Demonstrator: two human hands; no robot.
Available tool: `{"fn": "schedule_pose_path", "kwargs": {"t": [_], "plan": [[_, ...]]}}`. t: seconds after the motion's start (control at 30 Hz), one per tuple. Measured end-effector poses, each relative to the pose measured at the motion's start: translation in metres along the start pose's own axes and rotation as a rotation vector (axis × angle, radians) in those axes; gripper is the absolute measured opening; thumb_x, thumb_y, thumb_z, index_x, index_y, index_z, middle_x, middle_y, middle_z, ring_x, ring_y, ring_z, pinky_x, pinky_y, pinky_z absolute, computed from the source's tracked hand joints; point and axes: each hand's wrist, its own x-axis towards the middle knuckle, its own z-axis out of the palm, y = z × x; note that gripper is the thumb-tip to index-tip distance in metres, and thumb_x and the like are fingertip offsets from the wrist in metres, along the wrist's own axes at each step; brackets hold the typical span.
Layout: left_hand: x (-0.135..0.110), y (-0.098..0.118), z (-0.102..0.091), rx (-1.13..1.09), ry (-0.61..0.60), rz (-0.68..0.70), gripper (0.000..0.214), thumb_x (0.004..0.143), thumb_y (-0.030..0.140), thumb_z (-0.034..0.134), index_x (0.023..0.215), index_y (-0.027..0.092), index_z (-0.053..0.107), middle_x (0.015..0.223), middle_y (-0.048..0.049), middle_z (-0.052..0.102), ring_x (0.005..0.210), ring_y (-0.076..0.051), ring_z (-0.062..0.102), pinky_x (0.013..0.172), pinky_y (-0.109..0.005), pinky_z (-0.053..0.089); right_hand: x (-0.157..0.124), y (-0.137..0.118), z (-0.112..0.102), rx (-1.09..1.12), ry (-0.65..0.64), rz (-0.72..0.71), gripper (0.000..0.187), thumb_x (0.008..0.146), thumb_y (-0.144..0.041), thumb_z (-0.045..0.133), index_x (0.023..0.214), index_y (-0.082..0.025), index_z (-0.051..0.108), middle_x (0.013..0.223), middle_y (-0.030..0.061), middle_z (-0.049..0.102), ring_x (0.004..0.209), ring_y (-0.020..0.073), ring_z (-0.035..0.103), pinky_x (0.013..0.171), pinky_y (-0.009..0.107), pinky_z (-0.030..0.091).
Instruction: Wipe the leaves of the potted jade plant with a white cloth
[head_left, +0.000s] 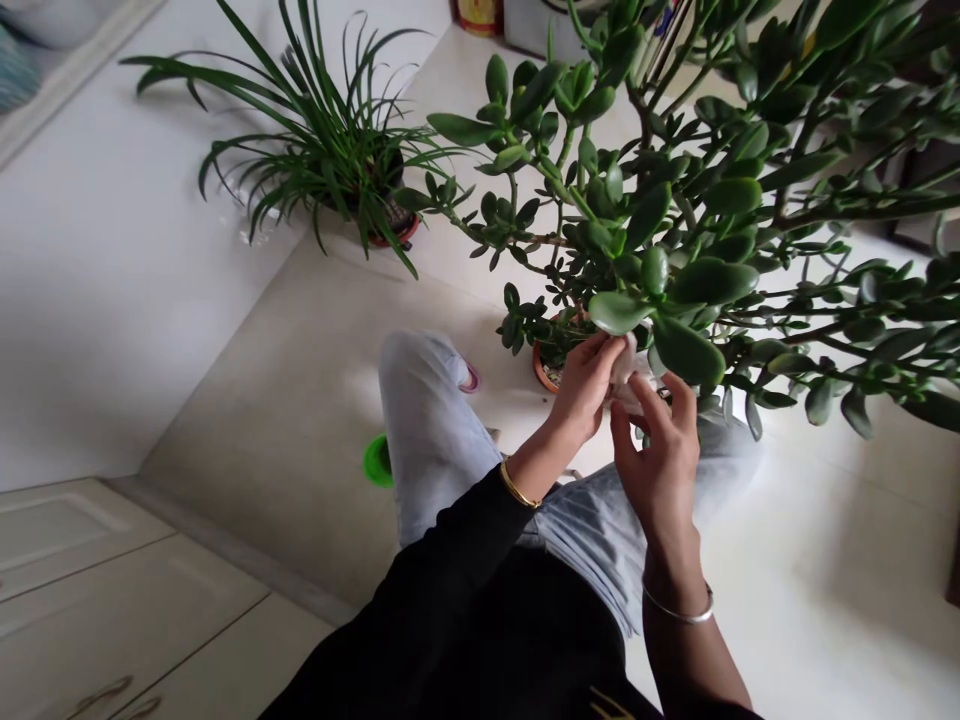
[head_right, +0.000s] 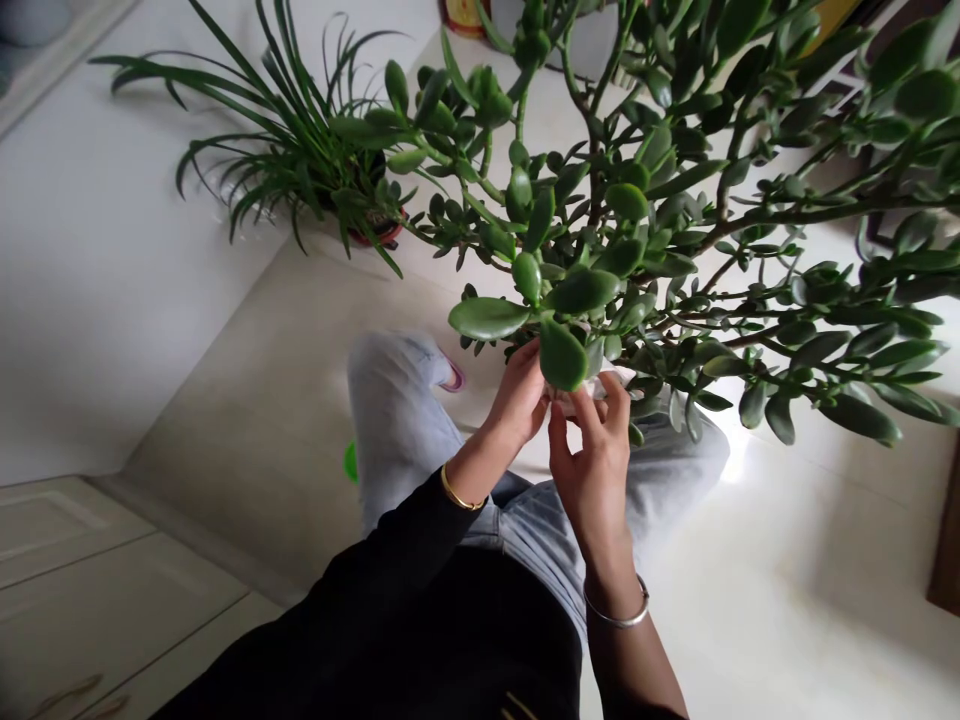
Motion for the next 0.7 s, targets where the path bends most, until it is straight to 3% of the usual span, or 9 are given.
{"fn": "schedule_pose_path", "kwargs": {"t": [0.17,0.37,0.53,0.7], "plan": [[-0.009,0.0,-0.007,0.04,0.056,-0.046,0.02,0.081,0.028,0.079,0.07,0.018,0.065,0.064,0.0033,0.059,0.063,-0.01,0.056,0.062,-0.023,0.044,-0.009,0.001,0.002,0.107,0.109,0.098,0.034,0.098,-0.025,0.057,0.131,-0.025,0.064,0.142,0.0151,0.054,0.117,0.0259,0.068,0.07,0.035,0.066],[-0.013,-0.002,-0.016,0.053,-0.021,-0.023,0.027,0.071,0.037,0.086,0.073,0.018,0.068,0.066,0.0025,0.066,0.07,-0.012,0.064,0.066,-0.023,0.047,-0.006,0.0,-0.002,0.181,0.286,0.142,0.014,0.098,-0.027,0.061,0.107,-0.02,0.068,0.112,0.0091,0.063,0.084,0.0142,0.066,0.054,0.022,0.048],[-0.028,-0.003,-0.024,0.075,-0.01,-0.026,0.033,0.071,0.044,0.088,0.086,0.018,0.074,0.084,-0.002,0.076,0.085,-0.017,0.071,0.081,-0.027,0.053,-0.007,-0.001,-0.007,0.395,0.425,0.222,0.01,0.097,-0.03,0.065,0.1,-0.021,0.061,0.094,0.0013,0.059,0.074,0.0112,0.059,0.063,0.024,0.049],[-0.047,0.002,-0.025,0.123,0.015,0.05,0.036,0.075,0.052,0.085,0.09,0.022,0.075,0.088,-0.003,0.078,0.097,-0.02,0.073,0.089,-0.03,0.054,-0.009,-0.008,-0.009,0.446,0.619,0.205,0.009,0.097,-0.03,0.064,0.104,-0.024,0.061,0.095,0.0021,0.058,0.09,0.0186,0.065,0.081,0.035,0.055]]}}
